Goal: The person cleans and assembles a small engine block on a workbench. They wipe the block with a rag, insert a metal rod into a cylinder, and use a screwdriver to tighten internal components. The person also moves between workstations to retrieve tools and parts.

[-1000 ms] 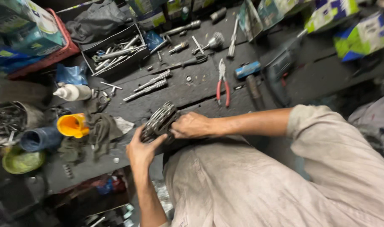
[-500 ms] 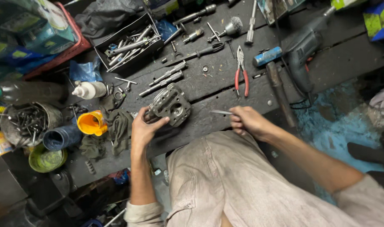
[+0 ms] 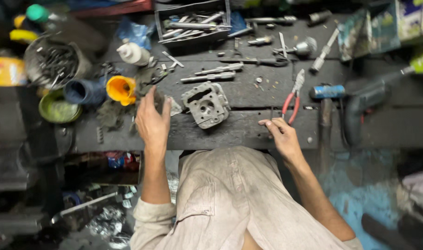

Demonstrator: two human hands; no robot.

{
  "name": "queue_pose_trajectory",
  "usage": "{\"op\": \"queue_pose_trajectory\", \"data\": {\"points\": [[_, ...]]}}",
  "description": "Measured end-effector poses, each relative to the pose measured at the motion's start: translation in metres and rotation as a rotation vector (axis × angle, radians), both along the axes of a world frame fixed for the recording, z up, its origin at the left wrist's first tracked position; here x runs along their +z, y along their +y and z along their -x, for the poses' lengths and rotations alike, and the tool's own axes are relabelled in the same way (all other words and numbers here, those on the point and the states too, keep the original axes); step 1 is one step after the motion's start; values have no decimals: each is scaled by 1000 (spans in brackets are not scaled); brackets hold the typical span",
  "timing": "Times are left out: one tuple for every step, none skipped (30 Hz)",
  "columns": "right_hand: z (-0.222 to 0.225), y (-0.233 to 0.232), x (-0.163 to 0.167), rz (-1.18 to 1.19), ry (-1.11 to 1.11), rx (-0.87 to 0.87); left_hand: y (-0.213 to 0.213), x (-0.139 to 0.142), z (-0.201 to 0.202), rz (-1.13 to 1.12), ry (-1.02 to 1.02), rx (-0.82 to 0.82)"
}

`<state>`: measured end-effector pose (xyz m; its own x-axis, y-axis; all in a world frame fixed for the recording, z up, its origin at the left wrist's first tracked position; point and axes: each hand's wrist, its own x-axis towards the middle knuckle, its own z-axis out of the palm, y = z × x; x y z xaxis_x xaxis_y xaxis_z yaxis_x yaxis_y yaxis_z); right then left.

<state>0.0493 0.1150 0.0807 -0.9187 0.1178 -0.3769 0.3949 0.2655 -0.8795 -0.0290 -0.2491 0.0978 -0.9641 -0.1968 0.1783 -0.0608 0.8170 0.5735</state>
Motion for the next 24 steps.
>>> {"op": "queue_pose_trajectory", "data": {"points": [[5,-3,1,10,-1,3,-6,3,-2,101,-1,56],[11,-4,3,-5,28,28,-13,3,-3,200,-4,110],[18,-6,5,-19,57,52,-19,1,-3,298,-10,164],[23,-8,7,-33,82,75,-24,-3,-6,290,2,172],[28,-11,10,-11,83,83,-27,-10,-8,281,13,176],[35,-13,13,10,85,88,-30,-17,-11,272,25,178],[40,-15,15,32,86,91,-33,-26,-14,269,23,189],[45,-18,18,47,82,110,-33,-35,-15,263,24,194],[49,-21,21,61,78,123,-35,-43,-16,257,26,193],[52,-23,23,72,72,129,-37,-50,-17,215,42,209],[56,-26,25,55,90,159,-39,-56,-18,170,59,222],[59,-28,26,36,109,187,-40,-61,-18,123,77,233],[63,-30,27,15,129,215,-41,-65,-18,104,77,249],[69,-33,27,16,143,218,-41,-67,-19,85,79,267],[76,-37,26,19,158,219,-41,-68,-19,66,81,282],[82,-39,26,21,171,218,-40,-69,-19,70,80,289],[90,-41,24,32,182,218,-40,-69,-20,75,78,297],[98,-42,23,44,195,219,-39,-68,-20,82,78,308],[108,-44,23,56,211,222,-38,-68,-21,75,80,309],[118,-45,22,0,236,256,-38,-67,-22,70,84,313],[128,-46,22,-55,259,292,-37,-66,-22,66,86,318],[138,-49,22,-108,282,328,-37,-66,-23,54,79,322],[149,-52,23,-155,335,351,-36,-65,-23,44,72,326],[160,-56,24,-200,386,374,-36,-65,-24,34,64,331]]}}
